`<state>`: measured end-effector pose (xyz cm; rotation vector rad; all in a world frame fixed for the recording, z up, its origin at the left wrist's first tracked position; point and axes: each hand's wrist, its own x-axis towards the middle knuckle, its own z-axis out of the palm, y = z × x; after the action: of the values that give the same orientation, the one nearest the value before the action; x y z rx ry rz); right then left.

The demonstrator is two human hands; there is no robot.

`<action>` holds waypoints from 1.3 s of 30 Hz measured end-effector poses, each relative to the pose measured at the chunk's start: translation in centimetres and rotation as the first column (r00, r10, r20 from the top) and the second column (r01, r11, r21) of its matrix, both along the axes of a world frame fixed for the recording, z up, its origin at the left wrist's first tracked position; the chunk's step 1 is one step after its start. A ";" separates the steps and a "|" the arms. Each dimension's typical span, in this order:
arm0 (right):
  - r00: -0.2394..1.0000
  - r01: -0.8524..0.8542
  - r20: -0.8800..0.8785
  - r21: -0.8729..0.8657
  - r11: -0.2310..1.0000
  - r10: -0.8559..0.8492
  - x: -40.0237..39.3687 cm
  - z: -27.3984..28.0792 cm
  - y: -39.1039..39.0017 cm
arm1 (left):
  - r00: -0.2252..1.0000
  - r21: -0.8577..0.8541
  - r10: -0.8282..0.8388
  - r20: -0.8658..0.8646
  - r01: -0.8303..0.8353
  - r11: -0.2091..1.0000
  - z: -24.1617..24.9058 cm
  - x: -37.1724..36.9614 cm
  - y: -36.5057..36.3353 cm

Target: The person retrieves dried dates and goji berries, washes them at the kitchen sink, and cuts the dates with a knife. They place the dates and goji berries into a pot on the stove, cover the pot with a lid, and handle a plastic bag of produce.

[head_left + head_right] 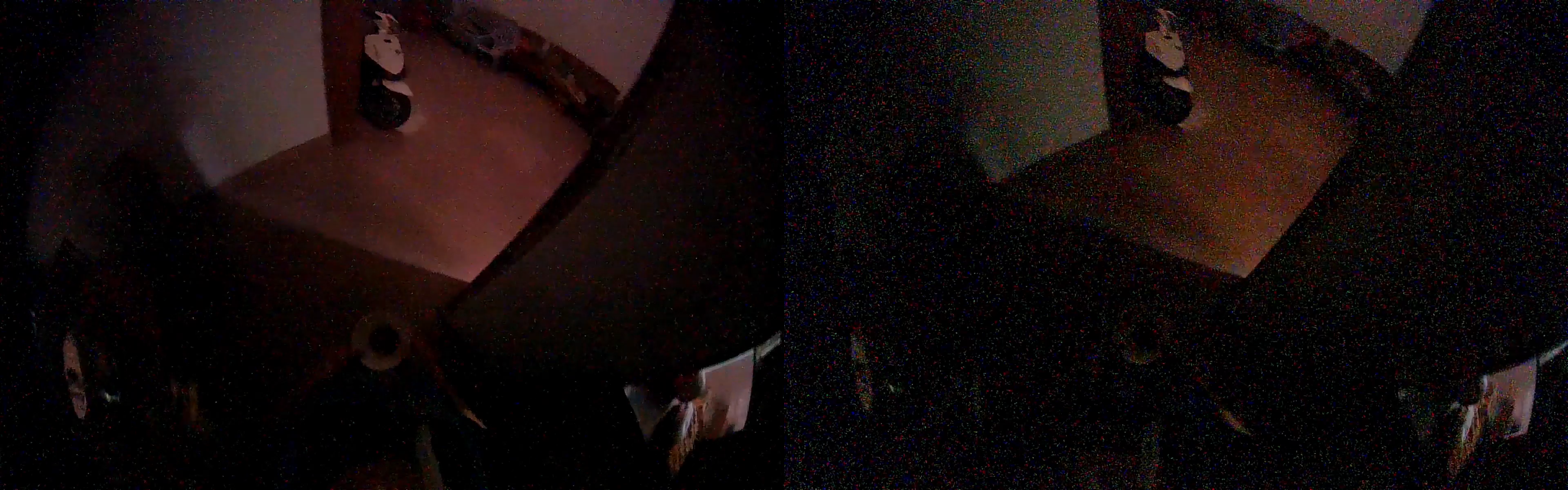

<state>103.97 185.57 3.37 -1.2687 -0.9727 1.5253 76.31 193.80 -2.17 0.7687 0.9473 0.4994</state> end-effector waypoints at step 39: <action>0.655 0.734 -0.192 -0.066 0.676 -0.731 109.8 0.0 54.6 | 0.663 -0.394 0.148 0.734 0.238 0.888 -1.3 118.0 74.4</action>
<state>213.72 240.14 3.38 -1.2434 -0.2474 0.9545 194.27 268.17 -3.46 0.0898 0.2210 0.4588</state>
